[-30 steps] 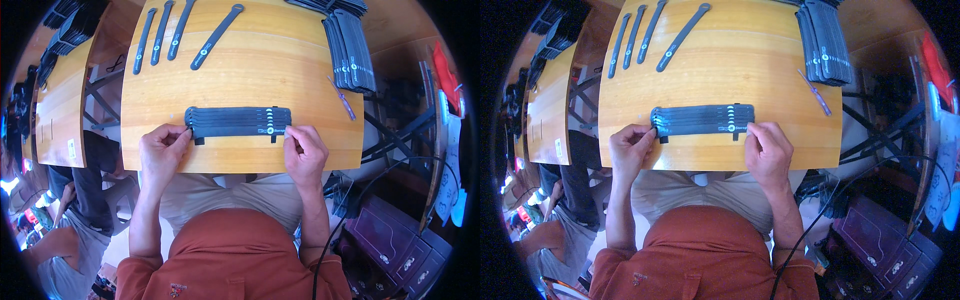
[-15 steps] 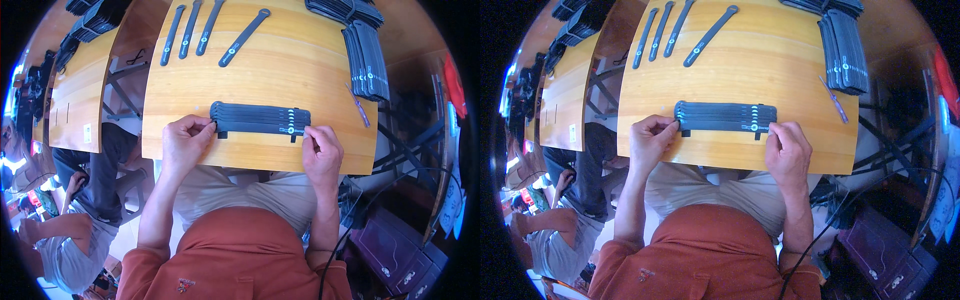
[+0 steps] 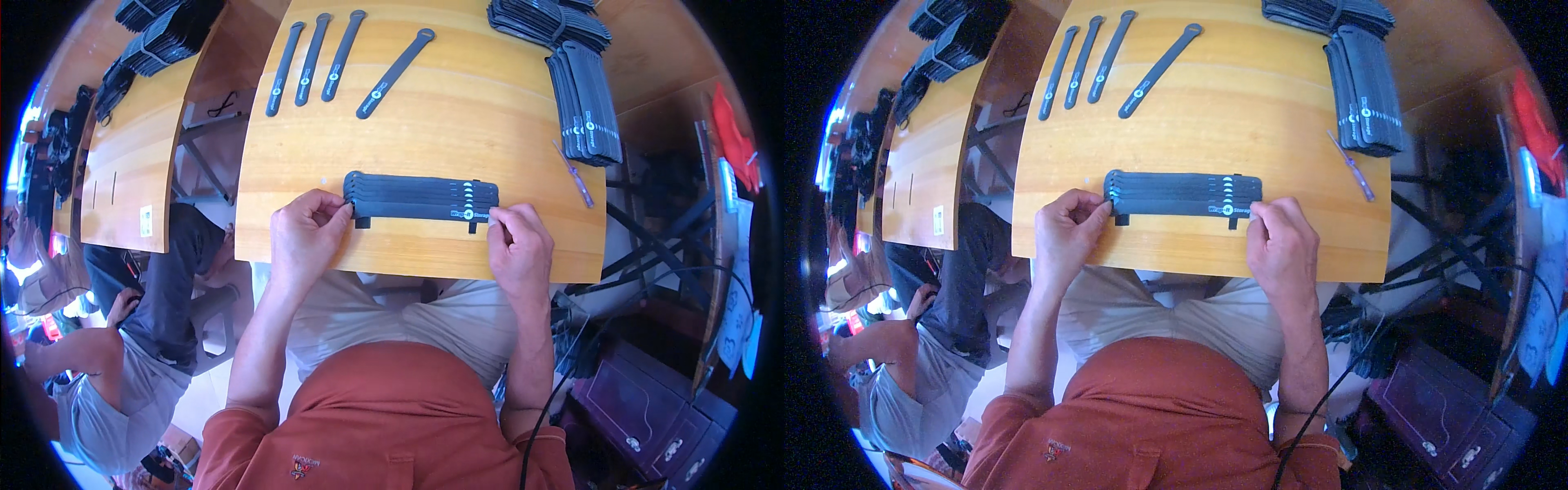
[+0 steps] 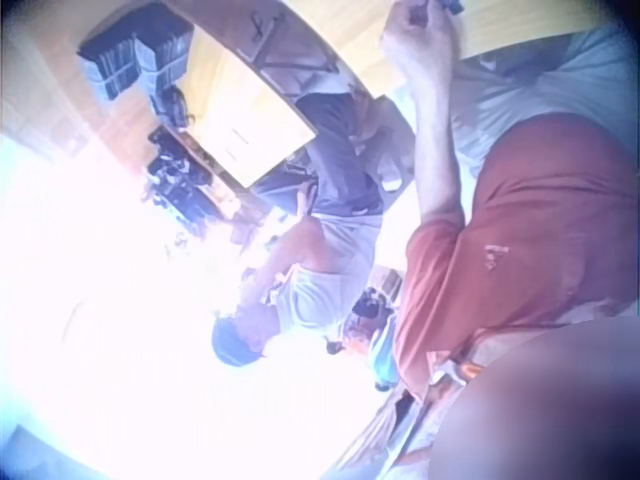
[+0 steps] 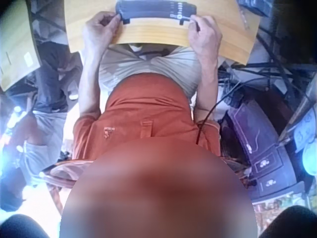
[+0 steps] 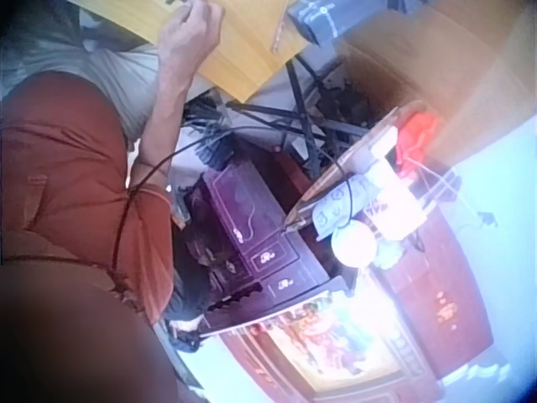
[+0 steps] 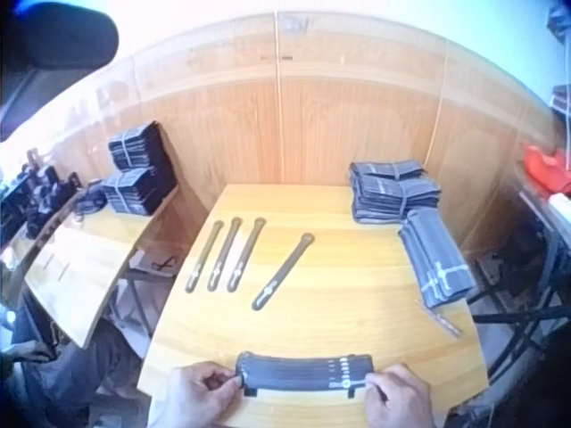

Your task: Stacking and aligning black watch straps in a manufacturing workshop.

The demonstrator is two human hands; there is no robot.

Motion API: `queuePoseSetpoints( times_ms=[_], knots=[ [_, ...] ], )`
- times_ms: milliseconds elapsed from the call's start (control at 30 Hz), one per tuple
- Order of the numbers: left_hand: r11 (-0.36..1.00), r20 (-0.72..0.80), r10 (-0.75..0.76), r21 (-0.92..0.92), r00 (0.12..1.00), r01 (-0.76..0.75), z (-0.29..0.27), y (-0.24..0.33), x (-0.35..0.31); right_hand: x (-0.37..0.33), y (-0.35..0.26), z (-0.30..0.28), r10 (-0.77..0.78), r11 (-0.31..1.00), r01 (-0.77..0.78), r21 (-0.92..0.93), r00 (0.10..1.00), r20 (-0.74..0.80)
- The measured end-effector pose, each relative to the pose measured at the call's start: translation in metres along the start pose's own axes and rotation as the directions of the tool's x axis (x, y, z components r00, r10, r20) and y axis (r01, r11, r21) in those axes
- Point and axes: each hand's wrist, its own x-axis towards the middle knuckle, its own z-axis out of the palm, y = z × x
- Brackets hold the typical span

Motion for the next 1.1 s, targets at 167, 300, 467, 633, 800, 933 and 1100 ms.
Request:
queuePoseSetpoints(
  times_ms=[167,300,467,633,800,933,1100],
  knots=[
    [0.997,-0.017,0.062,0.053,0.998,-0.061,0.001,-0.002,-0.001,0.001,0.001,0.001,-0.001,1.000,0.001,0.010,1.000,-0.003],
    [0.978,-0.049,0.192,0.097,0.980,-0.187,0.002,-0.004,-0.005,0.001,0.004,0.000,0.020,0.999,-0.021,0.036,1.000,0.014],
    [0.910,-0.112,0.326,0.305,0.939,-0.280,0.005,0.000,-0.019,0.001,0.002,-0.001,0.021,0.999,-0.021,0.046,1.000,0.007],
    [0.519,0.195,0.710,0.503,0.676,-0.691,0.015,0.009,-0.030,-0.002,0.000,-0.004,0.018,1.000,-0.019,0.016,1.000,0.024],
    [0.446,0.382,0.586,0.584,0.714,-0.678,0.023,-0.004,-0.034,-0.007,-0.039,0.024,-0.325,0.919,0.333,-0.213,0.943,0.073],
    [0.464,0.446,0.535,0.555,0.718,-0.691,0.020,-0.004,-0.030,-0.011,-0.044,0.047,-0.334,0.907,0.390,-0.157,0.896,0.293],
    [0.423,0.490,0.515,0.568,0.703,-0.706,-0.007,-0.002,-0.025,-0.024,-0.009,0.015,-0.239,0.920,0.314,-0.233,0.923,0.301]
  ],
)
